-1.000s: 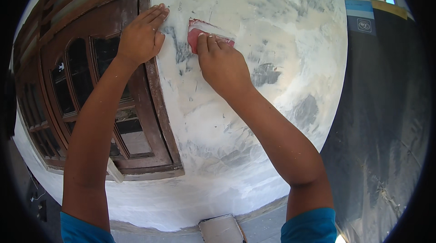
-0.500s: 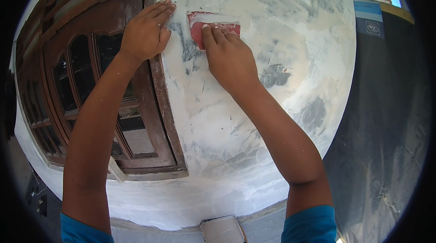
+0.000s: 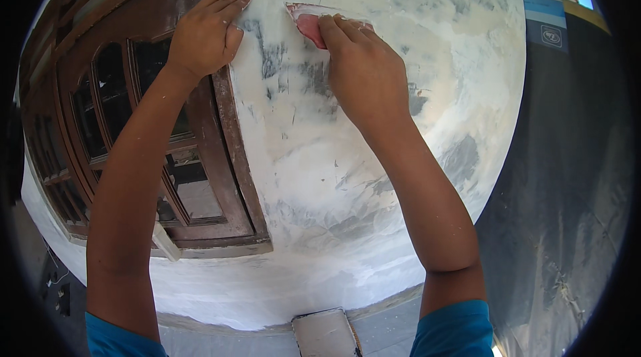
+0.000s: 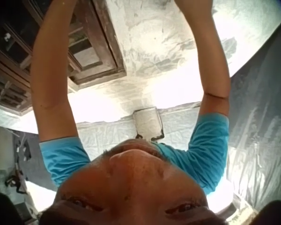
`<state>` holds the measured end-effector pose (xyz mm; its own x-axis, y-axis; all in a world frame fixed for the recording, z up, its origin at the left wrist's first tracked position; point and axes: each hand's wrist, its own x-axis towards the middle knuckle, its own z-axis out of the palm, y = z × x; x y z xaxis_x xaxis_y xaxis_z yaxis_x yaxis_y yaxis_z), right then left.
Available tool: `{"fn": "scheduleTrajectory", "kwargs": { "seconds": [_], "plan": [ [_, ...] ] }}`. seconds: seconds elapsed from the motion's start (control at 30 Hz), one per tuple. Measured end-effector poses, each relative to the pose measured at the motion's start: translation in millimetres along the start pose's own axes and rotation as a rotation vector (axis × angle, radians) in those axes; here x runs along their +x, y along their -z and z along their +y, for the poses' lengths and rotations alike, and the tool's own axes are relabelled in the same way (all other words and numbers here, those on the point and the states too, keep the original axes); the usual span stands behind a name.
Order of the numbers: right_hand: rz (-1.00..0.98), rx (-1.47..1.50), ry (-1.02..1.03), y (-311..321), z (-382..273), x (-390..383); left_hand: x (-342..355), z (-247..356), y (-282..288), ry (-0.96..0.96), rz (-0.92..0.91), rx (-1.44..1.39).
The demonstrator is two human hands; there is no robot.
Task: Applying and smoothing plaster or joint compound onto a wall using a putty knife or scraper.
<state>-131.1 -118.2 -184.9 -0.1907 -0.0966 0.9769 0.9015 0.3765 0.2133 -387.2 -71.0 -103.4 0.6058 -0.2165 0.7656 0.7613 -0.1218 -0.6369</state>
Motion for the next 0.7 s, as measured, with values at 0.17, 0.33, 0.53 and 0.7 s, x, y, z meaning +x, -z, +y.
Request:
{"fn": "scheduleTrajectory", "kwargs": {
  "seconds": [0.17,0.33,0.53,0.7],
  "plan": [
    [-0.241,-0.019,0.191,-26.8,-33.7,-125.9,1.5,3.8,2.7,0.009,-0.027,0.014],
    [-0.502,0.215,0.023,38.0,-80.4,-231.7,2.0,9.2,10.0,0.012,-0.011,0.039],
    [-0.664,0.593,-0.892,92.8,-110.4,-308.5,-34.6,58.1,39.9,0.43,-0.315,-0.373],
    [-0.57,1.06,-1.679,115.3,-117.6,-398.1,-170.1,205.1,113.5,1.011,-0.015,-0.825]
  ]
}}
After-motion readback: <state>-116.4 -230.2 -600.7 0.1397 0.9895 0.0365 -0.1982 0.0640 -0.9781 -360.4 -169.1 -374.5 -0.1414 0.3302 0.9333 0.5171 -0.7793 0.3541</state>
